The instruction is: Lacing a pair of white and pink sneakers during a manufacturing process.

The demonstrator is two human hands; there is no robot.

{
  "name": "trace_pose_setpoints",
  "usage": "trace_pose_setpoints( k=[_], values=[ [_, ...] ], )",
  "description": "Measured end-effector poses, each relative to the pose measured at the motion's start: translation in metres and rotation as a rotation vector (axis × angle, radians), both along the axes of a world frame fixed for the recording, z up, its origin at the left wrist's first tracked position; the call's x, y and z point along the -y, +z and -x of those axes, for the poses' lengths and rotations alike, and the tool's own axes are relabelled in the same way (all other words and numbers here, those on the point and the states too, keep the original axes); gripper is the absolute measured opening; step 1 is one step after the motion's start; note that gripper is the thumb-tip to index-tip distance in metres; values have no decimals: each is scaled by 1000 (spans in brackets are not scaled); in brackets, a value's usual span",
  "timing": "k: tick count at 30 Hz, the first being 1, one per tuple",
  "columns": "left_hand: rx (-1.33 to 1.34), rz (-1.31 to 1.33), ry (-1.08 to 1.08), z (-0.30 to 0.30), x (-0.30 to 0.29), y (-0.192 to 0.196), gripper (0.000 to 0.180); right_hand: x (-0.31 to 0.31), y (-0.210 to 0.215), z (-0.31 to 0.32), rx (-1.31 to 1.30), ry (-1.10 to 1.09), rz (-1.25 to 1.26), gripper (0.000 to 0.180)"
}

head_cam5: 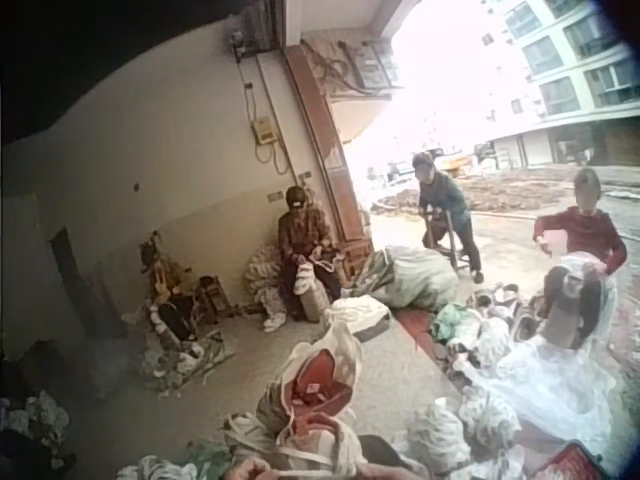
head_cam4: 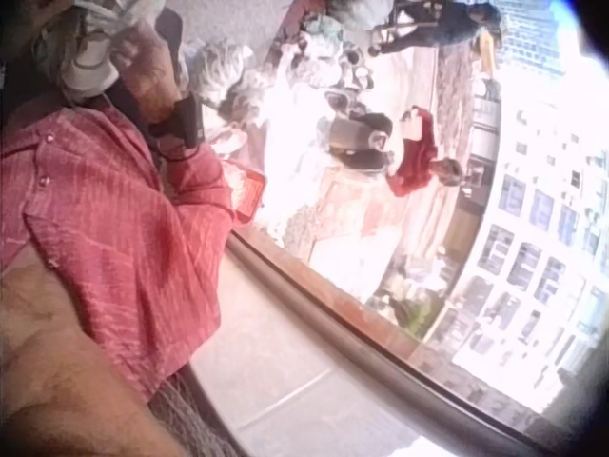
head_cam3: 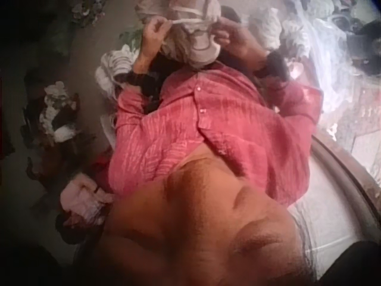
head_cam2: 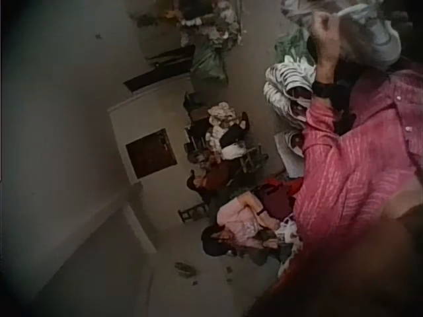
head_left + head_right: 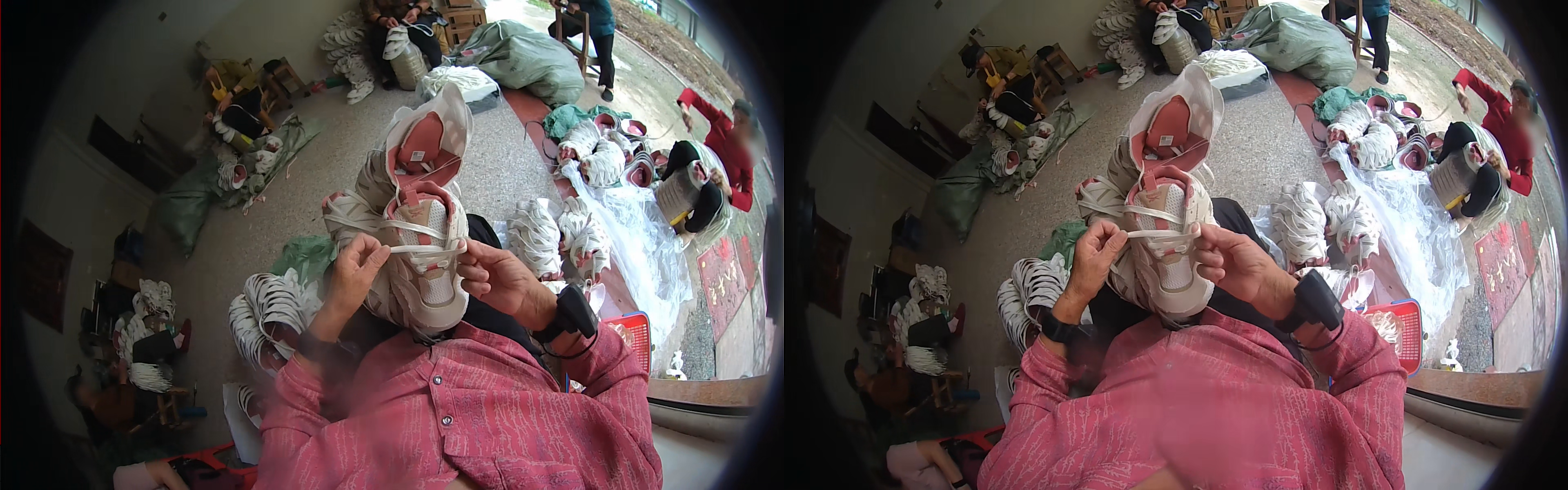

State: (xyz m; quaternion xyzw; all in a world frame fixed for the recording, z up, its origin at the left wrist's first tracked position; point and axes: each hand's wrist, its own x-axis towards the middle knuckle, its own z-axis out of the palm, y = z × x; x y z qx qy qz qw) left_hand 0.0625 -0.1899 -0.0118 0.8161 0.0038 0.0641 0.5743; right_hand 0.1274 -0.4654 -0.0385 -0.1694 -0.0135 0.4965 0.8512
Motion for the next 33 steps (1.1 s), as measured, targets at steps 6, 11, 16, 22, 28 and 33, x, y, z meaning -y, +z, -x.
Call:
trace_pose_setpoints(
  k=[6,11,16,22,28,33],
  values=[
    [237,-323,38,5,-11,-17,16,-2,-31,-13,-62,72,-11,20],
    [633,-829,-17,-13,40,47,24,2,-14,-23,146,76,334,21],
    [640,-1032,-244,-36,56,50,29,2,-16,-25,101,144,224,21],
    [641,-1067,-218,-45,61,48,28,1,31,-39,965,-431,799,26],
    [601,-1050,-315,-62,57,54,24,-21,23,-59,1575,-461,610,14],
    [431,-1027,-164,-97,31,70,18,-25,23,-63,1769,-501,565,15]
  ],
)
